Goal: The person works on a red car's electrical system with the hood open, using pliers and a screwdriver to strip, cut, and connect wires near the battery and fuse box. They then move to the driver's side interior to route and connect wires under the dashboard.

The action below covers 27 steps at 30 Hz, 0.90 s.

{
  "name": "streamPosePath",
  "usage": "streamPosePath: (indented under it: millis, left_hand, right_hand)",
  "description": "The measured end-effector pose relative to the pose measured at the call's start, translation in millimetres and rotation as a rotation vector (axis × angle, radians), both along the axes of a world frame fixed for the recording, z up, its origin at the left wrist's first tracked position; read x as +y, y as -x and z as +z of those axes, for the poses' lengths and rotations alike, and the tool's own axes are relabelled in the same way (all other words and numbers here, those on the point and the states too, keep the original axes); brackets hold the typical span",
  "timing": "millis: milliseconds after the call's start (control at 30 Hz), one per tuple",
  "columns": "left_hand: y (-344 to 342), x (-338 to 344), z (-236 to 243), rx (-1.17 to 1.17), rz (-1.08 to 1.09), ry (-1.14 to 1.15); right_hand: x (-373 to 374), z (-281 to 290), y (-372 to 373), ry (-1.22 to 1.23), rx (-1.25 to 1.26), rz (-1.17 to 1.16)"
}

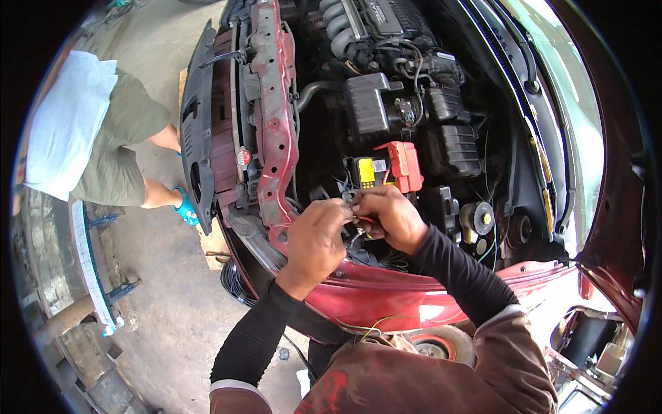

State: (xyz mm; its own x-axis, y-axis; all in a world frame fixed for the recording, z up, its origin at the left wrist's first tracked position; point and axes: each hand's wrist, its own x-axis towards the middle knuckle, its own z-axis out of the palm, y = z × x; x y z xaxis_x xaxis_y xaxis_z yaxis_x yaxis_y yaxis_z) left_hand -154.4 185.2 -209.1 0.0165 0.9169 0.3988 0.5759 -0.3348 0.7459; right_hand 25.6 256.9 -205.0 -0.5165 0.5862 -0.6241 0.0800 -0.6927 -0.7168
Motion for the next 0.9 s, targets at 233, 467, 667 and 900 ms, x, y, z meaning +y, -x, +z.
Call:
streamPosePath:
  millis: [233,467,667,900]
  left_hand:
    - [2.0,1.1,-7.9,-0.211,0.060,0.285]
    - [5.1,-2.9,-2.7,-0.274,0.052,0.342]
    - [6.2,0.4,-12.4,0.006,-0.087,0.010]
    - [1.4,-3.8,-9.8,-0.324,0.050,0.496]
  right_hand:
    - [-11.4,-3.9,-4.4,-1.064,-0.323,0.134]
    - [-24.0,-0.1,-3.4,-1.340,-0.494,0.400]
    - [1.9,2.7,-7.8,0.044,-0.107,0.191]
    - [-29.8,-8.5,-12.8,-1.738,-0.519,0.462]
